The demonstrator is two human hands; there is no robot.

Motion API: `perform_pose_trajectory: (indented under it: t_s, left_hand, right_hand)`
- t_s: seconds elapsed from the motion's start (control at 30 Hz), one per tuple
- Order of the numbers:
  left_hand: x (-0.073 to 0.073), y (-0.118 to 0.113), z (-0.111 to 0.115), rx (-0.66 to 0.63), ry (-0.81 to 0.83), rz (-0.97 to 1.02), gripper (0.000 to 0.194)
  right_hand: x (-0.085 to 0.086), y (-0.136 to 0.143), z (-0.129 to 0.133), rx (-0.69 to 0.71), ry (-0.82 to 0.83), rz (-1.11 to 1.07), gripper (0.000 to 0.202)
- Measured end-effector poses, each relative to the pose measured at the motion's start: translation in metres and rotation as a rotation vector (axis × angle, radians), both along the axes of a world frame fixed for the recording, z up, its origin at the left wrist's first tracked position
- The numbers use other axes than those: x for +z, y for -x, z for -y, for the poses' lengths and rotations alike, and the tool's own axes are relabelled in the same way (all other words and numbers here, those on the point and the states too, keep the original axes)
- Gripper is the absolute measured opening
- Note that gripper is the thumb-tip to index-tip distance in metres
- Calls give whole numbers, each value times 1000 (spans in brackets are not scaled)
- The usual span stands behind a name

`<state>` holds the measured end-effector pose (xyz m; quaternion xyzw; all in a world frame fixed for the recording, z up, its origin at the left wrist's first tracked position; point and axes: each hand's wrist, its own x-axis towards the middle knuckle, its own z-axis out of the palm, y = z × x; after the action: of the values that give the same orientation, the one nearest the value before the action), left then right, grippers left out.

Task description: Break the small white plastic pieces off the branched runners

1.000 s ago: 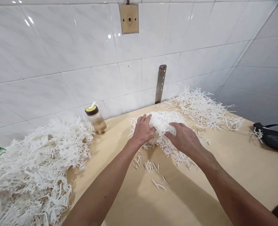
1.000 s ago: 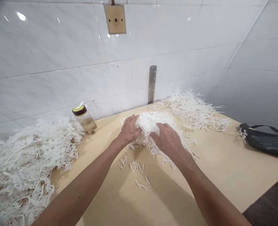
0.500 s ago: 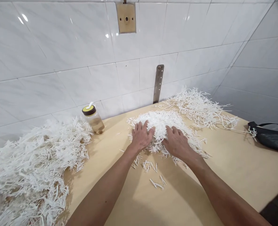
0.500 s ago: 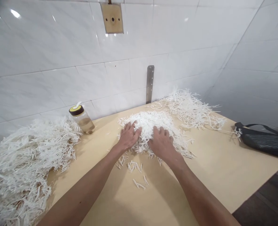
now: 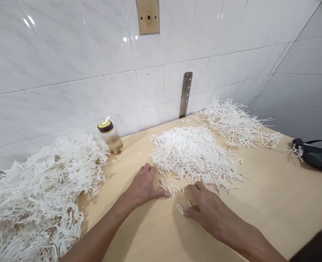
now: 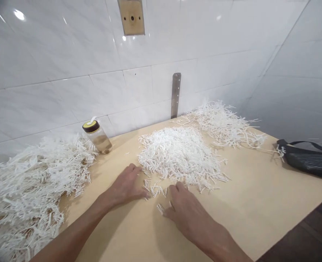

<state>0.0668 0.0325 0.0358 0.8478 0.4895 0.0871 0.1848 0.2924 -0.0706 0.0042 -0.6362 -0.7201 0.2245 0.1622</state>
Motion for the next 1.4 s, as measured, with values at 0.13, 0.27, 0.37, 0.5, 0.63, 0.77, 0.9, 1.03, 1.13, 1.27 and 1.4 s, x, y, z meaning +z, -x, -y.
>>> perform_pose_trajectory:
  t_s: [0.13, 0.27, 0.37, 0.5, 0.63, 0.77, 0.9, 1.03, 1.13, 1.27, 1.4]
  left_hand:
    - [-11, -26, 14, -121, 92, 153, 12]
    - [-21, -45, 11, -6, 24, 329, 27]
    - [-18, -56, 2, 161, 199, 543, 16]
    - [1, -72, -13, 147, 340, 837, 11]
    - [25, -70, -28, 121, 309, 931, 44]
    - [34, -29, -31, 302, 146, 710, 22]
    - [22, 29, -11, 300, 123, 470, 19]
    - [-2, 75, 25, 295, -167, 240, 31]
    - [-21, 94, 48, 261, -221, 127, 38]
    - [-37, 93, 63, 233, -223, 25, 43]
    - [-36, 74, 72, 65, -245, 53, 47]
  right_hand:
    - [-5, 25, -31, -16, -91, 3, 15]
    - [-8, 30, -52, -102, -162, -59, 19]
    - [-6, 29, -55, -179, -175, -233, 19]
    - [9, 17, -62, -210, -434, -348, 16]
    - [30, -8, -81, -277, -683, -85, 21]
    - [40, -9, -75, -249, -664, -32, 24]
    - [25, 27, -32, 217, -303, -127, 27]
    - [-12, 50, -6, 569, -213, -123, 48]
    - [-36, 44, -24, 568, -360, -105, 44]
    - [-44, 44, -55, 313, -522, -63, 39]
    - [-39, 80, -59, 445, -622, -78, 45]
